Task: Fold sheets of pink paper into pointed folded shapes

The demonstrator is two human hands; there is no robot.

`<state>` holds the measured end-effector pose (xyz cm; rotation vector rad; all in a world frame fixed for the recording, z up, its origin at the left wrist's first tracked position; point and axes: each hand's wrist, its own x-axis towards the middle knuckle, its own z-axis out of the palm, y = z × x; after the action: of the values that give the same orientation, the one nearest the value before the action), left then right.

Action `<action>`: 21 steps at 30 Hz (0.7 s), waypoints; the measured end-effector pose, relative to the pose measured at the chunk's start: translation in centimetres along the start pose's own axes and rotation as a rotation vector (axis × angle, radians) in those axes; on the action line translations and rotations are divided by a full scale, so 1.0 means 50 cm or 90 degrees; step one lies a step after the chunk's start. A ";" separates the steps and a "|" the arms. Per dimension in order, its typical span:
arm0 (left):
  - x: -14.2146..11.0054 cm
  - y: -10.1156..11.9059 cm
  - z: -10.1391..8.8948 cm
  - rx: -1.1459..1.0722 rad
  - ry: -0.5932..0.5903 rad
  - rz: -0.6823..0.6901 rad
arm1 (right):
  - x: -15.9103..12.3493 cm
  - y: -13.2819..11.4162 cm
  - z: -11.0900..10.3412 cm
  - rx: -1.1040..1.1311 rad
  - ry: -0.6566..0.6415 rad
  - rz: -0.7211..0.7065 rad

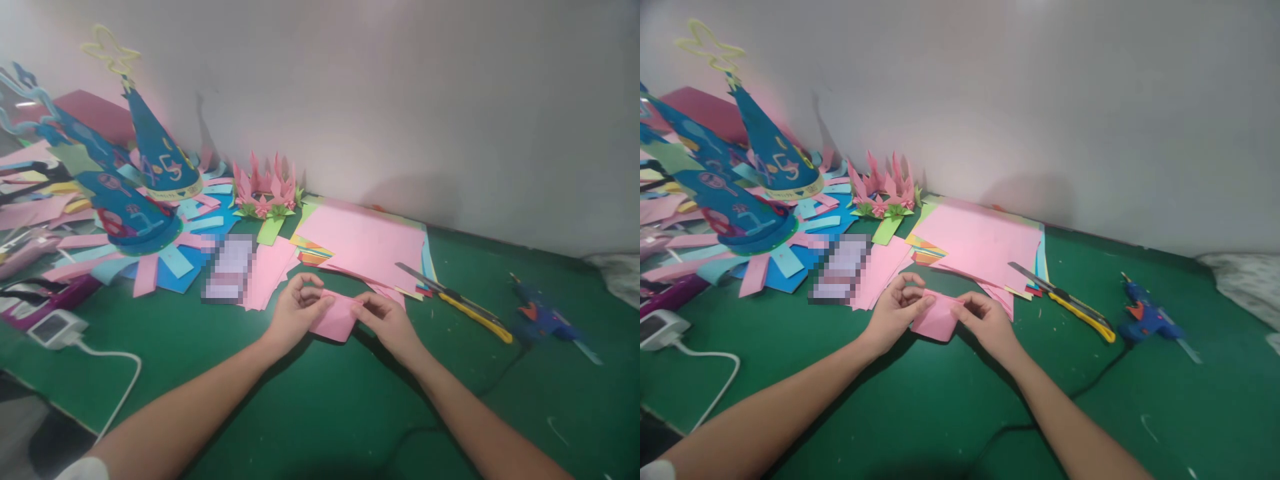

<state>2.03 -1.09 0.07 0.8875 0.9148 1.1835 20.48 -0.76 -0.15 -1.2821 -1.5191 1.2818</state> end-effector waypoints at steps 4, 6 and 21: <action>0.002 -0.004 -0.005 0.020 0.008 -0.018 | 0.001 0.002 0.000 -0.007 0.007 0.008; 0.003 -0.005 -0.005 0.040 0.019 -0.020 | 0.000 0.005 -0.001 0.000 0.008 0.015; -0.008 -0.004 -0.003 0.145 0.045 0.093 | -0.012 0.012 0.005 -0.037 0.004 -0.142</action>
<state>1.89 -1.49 -0.12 1.1170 1.0724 1.2587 20.51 -1.39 -0.75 -1.1155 -1.6531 1.0969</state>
